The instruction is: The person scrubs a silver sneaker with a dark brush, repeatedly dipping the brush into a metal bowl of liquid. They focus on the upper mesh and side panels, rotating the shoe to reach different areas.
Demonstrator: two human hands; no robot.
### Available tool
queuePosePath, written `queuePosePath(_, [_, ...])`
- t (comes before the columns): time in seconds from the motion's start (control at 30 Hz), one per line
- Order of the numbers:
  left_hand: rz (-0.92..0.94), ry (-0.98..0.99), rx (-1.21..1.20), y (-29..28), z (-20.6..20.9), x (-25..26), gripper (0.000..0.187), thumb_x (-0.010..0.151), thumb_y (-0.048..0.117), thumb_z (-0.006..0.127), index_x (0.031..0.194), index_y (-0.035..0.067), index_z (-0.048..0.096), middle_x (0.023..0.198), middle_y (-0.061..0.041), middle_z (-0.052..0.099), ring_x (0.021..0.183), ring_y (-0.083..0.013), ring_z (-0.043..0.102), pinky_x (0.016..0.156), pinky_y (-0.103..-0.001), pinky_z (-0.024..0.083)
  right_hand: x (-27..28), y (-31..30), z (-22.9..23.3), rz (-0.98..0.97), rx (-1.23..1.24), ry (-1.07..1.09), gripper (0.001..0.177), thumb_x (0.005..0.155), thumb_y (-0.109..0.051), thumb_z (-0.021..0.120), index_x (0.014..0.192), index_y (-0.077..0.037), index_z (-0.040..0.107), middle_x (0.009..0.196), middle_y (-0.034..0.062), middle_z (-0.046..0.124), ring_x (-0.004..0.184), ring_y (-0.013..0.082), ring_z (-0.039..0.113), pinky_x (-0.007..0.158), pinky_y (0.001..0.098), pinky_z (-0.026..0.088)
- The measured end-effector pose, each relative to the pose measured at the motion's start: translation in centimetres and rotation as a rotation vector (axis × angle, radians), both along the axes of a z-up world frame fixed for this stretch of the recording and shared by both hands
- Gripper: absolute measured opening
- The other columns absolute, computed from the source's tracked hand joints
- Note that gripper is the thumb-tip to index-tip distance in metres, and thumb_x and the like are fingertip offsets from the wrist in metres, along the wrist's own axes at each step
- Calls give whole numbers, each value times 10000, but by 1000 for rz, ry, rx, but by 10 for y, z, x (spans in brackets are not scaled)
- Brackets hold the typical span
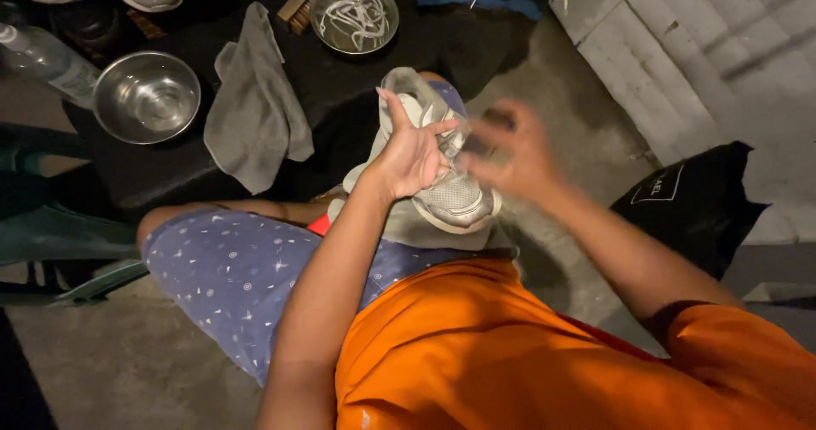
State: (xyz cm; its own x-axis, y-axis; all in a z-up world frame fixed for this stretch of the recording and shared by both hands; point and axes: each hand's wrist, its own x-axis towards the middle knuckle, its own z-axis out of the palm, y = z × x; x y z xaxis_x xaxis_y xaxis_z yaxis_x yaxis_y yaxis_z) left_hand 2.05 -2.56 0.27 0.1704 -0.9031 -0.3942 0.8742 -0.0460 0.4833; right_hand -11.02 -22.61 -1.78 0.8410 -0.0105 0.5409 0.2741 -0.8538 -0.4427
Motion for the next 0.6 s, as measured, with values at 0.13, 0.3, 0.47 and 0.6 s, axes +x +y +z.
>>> queuePosePath(0.13, [13, -47, -8, -9, -27, 10, 1492, 437, 1060, 35, 1629, 169, 133, 1494, -523, 150, 1287, -453, 427, 957, -273, 412, -8, 33, 44, -14, 104, 16, 582, 819, -451, 858, 1321, -189, 726, 1374, 228, 511, 1166, 413, 604, 1043, 467, 473])
queuePosePath(0.3, [27, -36, 16, -8, -41, 8, 1524, 410, 1058, 1, 1599, 129, 214, 1083, -293, 554, 681, -247, 527, 631, -276, 496, 5, 4, 18, 8, -48, 25, 551, 756, -340, 922, 1239, -129, 762, 1253, 325, 565, 1040, 522, 618, 938, 554, 494])
queuePosePath(0.47, [33, -76, 11, 1, 11, 0, 1461, 487, 1014, -70, 1584, 95, 224, 1171, -224, 542, 877, -280, 567, 771, -451, 517, -9, 69, 75, 167, 61, 33, 581, 743, -416, 897, 1264, -210, 744, 1332, 247, 551, 1092, 441, 607, 1014, 500, 466])
queuePosePath(0.6, [-33, -125, -58, 17, 58, -28, 1454, 482, 1015, -99, 1615, 150, 188, 1282, -234, 576, 860, -191, 598, 696, -62, 378, -17, 64, 76, 228, 150, 182, 598, 807, -588, 785, 1230, -165, 760, 1288, 252, 620, 1116, 467, 612, 1015, 578, 424])
